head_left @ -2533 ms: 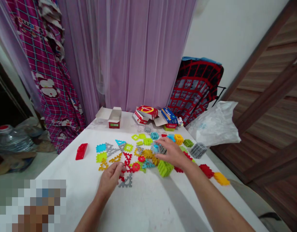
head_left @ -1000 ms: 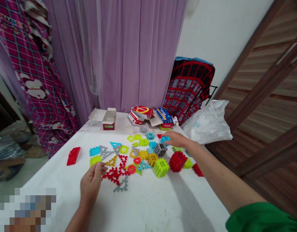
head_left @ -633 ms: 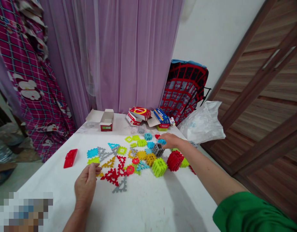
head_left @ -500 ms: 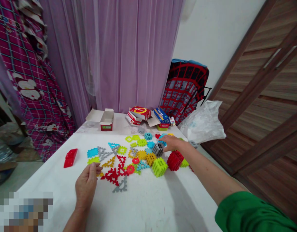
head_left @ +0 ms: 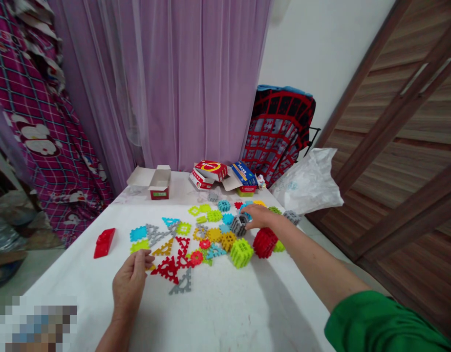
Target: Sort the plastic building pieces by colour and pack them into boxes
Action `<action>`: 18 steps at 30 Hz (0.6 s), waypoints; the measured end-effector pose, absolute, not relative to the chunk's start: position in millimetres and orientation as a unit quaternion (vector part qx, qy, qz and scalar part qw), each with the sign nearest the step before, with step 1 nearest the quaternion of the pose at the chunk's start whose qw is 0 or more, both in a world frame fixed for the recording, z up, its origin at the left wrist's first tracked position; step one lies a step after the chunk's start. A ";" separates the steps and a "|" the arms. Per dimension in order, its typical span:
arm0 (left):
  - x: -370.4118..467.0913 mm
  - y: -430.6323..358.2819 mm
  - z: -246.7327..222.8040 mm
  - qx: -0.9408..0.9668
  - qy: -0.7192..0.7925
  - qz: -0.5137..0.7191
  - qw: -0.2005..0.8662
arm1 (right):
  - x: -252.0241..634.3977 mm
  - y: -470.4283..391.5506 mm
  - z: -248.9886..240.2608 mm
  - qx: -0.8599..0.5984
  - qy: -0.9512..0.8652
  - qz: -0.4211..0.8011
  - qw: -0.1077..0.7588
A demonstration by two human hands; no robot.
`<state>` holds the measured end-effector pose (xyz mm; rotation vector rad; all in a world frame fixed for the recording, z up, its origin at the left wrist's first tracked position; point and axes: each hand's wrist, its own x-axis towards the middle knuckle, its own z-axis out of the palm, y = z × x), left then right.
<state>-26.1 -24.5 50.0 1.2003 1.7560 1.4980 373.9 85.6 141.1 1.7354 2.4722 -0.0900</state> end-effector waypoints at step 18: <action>-28.3 -23.3 44.5 0.465 0.650 0.538 0.268 | 542.9 71.0 190.4 0.694 0.710 -0.001 0.118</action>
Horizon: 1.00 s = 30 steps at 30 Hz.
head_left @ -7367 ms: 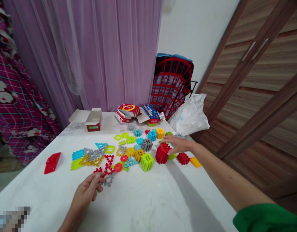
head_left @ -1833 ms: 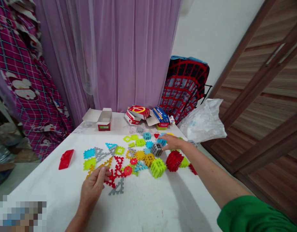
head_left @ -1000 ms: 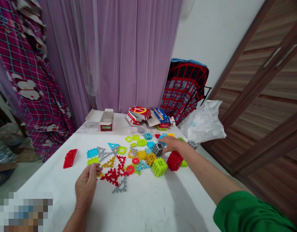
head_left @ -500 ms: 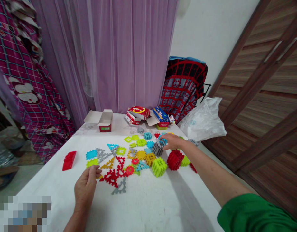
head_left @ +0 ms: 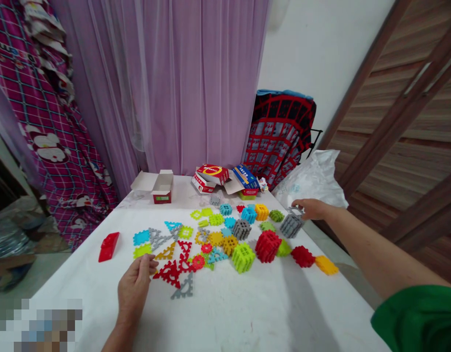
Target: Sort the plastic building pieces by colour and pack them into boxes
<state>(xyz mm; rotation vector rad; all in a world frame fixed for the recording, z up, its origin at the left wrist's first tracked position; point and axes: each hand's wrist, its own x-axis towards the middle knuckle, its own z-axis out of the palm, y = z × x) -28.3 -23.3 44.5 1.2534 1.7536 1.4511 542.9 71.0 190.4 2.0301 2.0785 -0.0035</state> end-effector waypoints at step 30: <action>-23.8 -19.8 48.0 0.441 0.658 0.534 0.298 | 551.7 68.8 166.5 0.710 0.688 -0.031 0.148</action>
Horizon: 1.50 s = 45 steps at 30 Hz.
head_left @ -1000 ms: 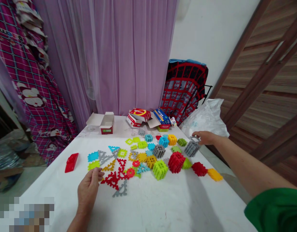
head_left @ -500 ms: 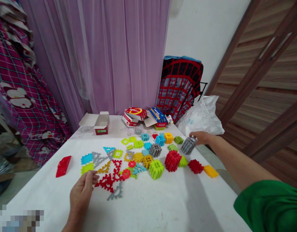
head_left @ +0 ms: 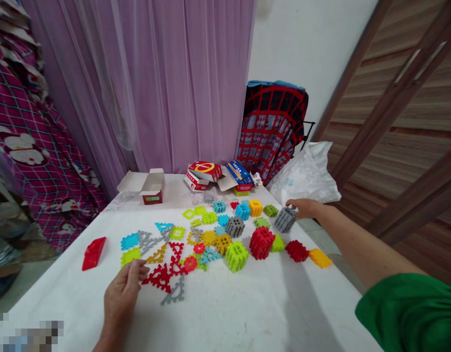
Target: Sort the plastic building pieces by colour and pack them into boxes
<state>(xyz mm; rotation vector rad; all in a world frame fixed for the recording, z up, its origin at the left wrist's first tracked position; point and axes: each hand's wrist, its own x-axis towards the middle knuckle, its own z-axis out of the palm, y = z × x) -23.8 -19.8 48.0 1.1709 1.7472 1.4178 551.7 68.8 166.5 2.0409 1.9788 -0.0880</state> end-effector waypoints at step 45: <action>-31.9 -3.9 21.6 0.429 0.636 0.612 0.191 | 93.1 55.1 65.8 0.548 0.821 -0.104 -0.123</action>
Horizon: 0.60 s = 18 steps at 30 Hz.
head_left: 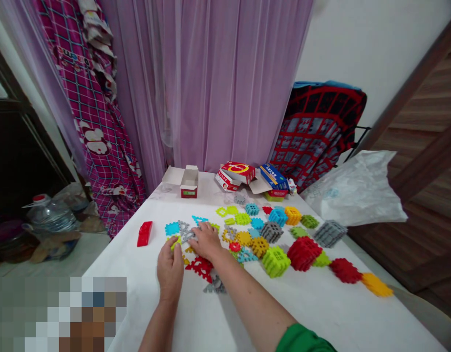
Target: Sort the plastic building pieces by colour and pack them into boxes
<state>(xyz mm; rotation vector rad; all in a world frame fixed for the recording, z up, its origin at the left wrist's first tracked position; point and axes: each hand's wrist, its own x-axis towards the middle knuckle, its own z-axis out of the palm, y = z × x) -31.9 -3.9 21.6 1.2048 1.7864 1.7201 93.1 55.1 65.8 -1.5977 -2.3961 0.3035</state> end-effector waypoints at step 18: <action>-28.6 -0.4 10.3 0.486 0.636 0.582 0.144 | 165.8 138.1 79.1 -0.745 -0.664 0.033 0.049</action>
